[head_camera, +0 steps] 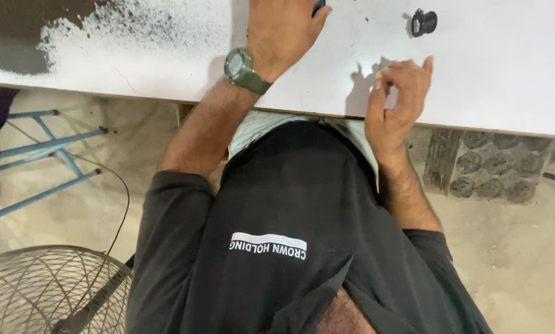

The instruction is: The person sits at a workbench and assembles small black plastic components onto metal hub parts, fitting each piece into place by hand and using a small flat tool to help seat the pieces. Finished assemblies are set aside on the bench as more components are picked up and worked on one at a time.

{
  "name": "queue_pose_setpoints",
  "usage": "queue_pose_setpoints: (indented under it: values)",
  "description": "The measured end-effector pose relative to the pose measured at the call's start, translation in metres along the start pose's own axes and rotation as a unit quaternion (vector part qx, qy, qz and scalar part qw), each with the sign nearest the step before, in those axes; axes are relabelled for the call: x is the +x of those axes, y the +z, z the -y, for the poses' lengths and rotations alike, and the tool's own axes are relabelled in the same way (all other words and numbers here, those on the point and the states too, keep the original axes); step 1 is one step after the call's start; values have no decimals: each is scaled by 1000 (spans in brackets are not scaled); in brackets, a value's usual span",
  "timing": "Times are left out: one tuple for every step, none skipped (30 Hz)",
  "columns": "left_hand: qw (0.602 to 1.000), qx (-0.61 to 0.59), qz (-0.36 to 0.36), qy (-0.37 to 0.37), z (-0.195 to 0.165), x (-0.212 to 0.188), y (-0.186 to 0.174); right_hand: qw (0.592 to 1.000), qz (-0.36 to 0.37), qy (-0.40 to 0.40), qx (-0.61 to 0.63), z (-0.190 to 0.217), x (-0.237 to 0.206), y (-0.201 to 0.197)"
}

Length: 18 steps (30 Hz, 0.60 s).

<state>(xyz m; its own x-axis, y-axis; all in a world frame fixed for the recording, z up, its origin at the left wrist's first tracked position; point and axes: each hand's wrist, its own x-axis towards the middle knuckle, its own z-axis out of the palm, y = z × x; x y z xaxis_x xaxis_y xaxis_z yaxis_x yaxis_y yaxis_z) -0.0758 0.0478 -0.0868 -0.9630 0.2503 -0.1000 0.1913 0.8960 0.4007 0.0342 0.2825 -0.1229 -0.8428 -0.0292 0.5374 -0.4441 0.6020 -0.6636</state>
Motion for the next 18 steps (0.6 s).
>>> queue_pose_setpoints:
  values:
    - [996, 24, -71, 57, -1, -3, 3, 1000, 12, 4, -1, 5, -4, 2]
    - [982, 46, -139, 116, -2, -10, 6, 1000, 23, 11, -1, 9, -6, 2]
    - [961, 66, -202, 175, -3, -18, 8, 999, 31, 15, -5, 11, -5, 1]
    - [963, 60, -180, 191, -3, -27, 10, 999, 39, 20, -9, 12, -5, -1]
    - [964, 52, -156, 207, -2, -39, 11, 998, 48, 28, -13, 14, -5, -3]
    - [965, 43, -130, 223, 0, -50, 13, 998, 56, 28, -14, 15, -5, -6]
    - [961, 24, -130, 244, 1, -61, 14, 997, 65, 27, -15, 15, -3, -8]
    - [956, 7, -132, 262, 3, -71, 15, 997, 74, 24, -14, 14, 0, -10]
    - [951, -9, -134, 277, 5, -78, 16, 996, 90, 15, -20, 14, 3, -10]
    - [950, -11, -138, 280, 7, -83, 17, 994, 107, 6, -26, 15, 6, -10]
    - [949, -12, -145, 281, 9, -87, 18, 991, 126, -6, -31, 15, 9, -11]
    - [948, -14, -153, 280, 10, -89, 18, 988, 149, -16, -30, 16, 13, -11]
    - [950, -25, -141, 278, 12, -90, 18, 984, 173, -28, -29, 17, 16, -9]
    - [951, -35, -131, 277, 14, -91, 18, 979, 195, -42, -28, 19, 20, -7]
    - [952, -46, -122, 277, 15, -89, 17, 976, 209, -50, -29, 21, 23, -2]
    - [951, -42, -117, 283, 16, -88, 16, 973, 222, -58, -32, 22, 26, 3]
    - [950, -38, -111, 290, 15, -86, 15, 970, 233, -65, -36, 22, 29, 7]
    - [948, -36, -104, 298, 14, -85, 13, 969, 234, -70, -36, 22, 30, 10]
